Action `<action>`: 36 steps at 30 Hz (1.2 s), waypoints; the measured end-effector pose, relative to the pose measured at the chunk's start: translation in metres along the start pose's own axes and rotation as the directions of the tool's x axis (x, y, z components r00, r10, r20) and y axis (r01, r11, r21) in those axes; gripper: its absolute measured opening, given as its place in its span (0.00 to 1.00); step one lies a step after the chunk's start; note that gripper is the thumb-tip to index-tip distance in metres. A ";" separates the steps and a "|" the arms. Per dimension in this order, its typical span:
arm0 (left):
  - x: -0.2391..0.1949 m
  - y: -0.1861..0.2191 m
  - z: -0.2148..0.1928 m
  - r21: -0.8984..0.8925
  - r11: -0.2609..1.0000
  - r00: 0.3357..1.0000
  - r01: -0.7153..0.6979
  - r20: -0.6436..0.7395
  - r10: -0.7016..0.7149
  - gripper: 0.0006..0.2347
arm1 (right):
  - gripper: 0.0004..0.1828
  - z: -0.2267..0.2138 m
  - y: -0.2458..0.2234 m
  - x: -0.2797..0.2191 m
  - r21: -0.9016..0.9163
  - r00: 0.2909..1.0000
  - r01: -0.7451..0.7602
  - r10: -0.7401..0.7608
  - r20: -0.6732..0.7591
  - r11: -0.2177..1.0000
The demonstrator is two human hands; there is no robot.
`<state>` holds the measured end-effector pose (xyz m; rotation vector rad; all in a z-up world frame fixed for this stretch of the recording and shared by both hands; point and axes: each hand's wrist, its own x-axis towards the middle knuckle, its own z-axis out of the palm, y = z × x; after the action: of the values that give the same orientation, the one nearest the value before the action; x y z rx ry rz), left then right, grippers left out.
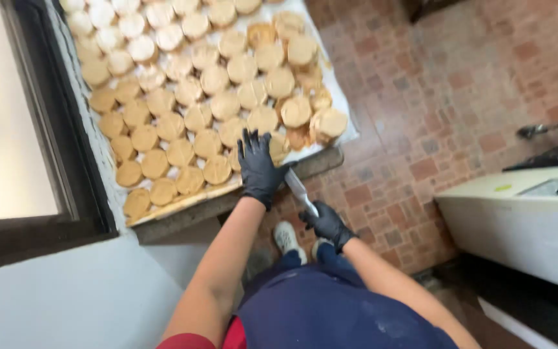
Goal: The person uses a large knife to cut rows of round, light-brown biscuits arranged on white trays. They slice through the biscuits in a continuous motion, separating them into individual pieces while wearing black gloves.
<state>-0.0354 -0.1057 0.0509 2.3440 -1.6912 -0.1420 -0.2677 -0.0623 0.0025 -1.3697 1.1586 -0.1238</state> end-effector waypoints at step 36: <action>0.015 0.009 0.015 -0.264 0.953 0.948 -0.149 -0.311 0.063 0.41 | 0.17 -0.007 -0.001 0.007 0.044 0.985 -0.120 0.113 0.129 0.992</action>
<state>-0.0420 -0.1251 0.0394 1.9473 -1.5309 -0.0064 -0.2685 -0.0721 0.0009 -1.2435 1.1189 0.0170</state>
